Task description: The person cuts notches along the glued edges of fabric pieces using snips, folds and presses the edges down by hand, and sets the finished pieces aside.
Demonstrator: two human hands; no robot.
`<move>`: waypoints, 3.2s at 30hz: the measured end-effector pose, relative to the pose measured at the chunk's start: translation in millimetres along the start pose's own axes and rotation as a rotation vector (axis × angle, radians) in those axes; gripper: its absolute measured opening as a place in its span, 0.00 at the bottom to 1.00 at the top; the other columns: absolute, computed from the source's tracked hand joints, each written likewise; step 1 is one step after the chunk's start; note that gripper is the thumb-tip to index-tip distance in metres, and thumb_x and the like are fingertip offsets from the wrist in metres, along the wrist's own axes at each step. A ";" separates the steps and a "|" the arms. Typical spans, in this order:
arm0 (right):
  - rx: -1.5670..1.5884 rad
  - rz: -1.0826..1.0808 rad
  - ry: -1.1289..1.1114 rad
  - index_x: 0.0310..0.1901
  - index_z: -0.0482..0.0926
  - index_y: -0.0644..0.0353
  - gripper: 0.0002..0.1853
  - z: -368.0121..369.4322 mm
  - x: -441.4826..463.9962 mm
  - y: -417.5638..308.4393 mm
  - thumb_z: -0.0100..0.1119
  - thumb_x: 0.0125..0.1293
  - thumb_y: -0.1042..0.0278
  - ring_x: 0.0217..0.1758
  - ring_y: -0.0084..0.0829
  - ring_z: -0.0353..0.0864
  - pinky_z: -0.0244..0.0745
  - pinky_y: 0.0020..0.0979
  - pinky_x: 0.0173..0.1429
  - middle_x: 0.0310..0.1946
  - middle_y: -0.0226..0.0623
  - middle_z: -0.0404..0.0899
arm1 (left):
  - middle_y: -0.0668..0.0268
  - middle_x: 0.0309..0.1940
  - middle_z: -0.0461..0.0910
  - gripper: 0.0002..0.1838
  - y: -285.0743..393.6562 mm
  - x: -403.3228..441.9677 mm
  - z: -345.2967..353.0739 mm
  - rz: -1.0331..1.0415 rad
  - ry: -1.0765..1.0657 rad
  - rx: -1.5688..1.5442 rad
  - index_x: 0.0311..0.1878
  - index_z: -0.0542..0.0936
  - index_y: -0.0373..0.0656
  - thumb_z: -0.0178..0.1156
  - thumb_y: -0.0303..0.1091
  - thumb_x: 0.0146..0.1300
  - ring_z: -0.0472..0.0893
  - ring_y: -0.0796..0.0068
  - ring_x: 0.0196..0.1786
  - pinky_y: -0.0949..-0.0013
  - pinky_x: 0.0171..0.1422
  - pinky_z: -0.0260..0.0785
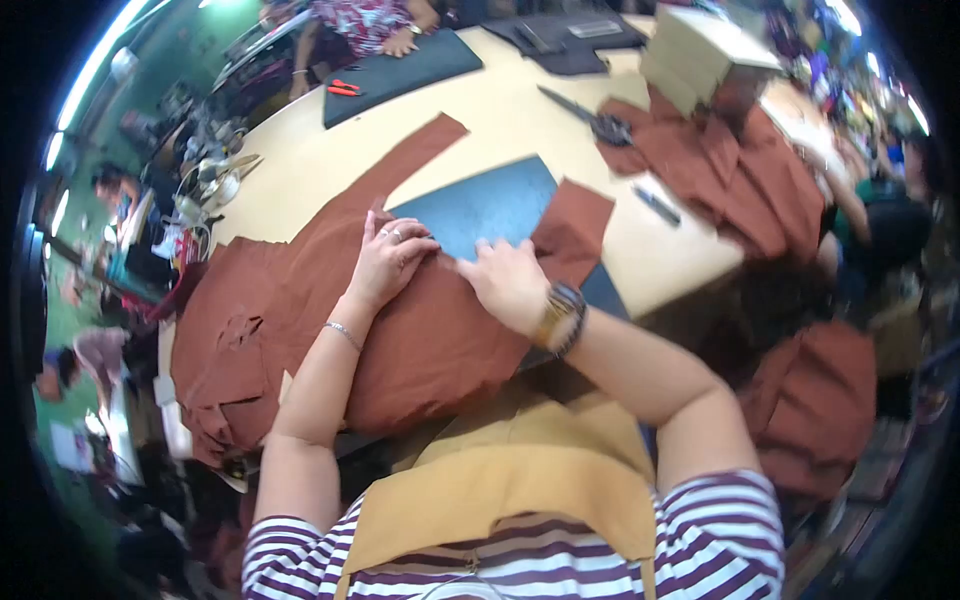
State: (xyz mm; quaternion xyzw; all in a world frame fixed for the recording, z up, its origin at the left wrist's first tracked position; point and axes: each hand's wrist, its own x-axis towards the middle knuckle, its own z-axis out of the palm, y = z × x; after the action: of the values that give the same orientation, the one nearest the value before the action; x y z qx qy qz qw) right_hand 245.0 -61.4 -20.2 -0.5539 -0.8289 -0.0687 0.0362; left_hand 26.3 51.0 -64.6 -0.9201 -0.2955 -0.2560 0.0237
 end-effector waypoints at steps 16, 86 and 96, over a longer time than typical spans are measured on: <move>0.389 0.109 0.226 0.37 0.76 0.60 0.02 23.8 15.9 116.8 0.57 0.62 0.75 0.41 0.51 0.82 0.77 0.49 0.45 0.32 0.48 0.81 | 0.51 0.72 0.63 0.44 48.7 -56.1 -87.8 -0.238 -0.430 0.071 0.68 0.71 0.46 0.59 0.70 0.57 0.60 0.48 0.75 0.39 0.76 0.49; 0.371 -0.212 0.244 0.57 0.79 0.58 0.27 28.2 -19.3 4.0 0.64 0.63 0.46 0.60 0.48 0.76 0.71 0.46 0.61 0.54 0.48 0.78 | 0.64 0.35 0.80 0.08 74.5 -54.6 -46.5 -0.256 -0.135 -0.253 0.45 0.87 0.48 0.63 0.31 0.64 0.80 0.65 0.36 0.64 0.46 0.68; 0.225 -0.205 0.106 0.61 0.76 0.55 0.34 14.7 -24.2 -20.4 0.60 0.62 0.37 0.65 0.47 0.72 0.66 0.52 0.65 0.56 0.48 0.76 | 0.68 0.37 0.80 0.11 72.1 -63.0 -49.7 -0.249 -0.127 -0.142 0.47 0.86 0.52 0.62 0.31 0.64 0.80 0.67 0.42 0.58 0.59 0.64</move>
State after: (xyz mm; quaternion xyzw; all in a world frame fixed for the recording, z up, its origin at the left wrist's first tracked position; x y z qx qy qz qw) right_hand 235.6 -89.0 -39.5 -0.4547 -0.8804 -0.0077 0.1345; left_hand 0.0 -51.6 -44.3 -0.8901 -0.3893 -0.2185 -0.0919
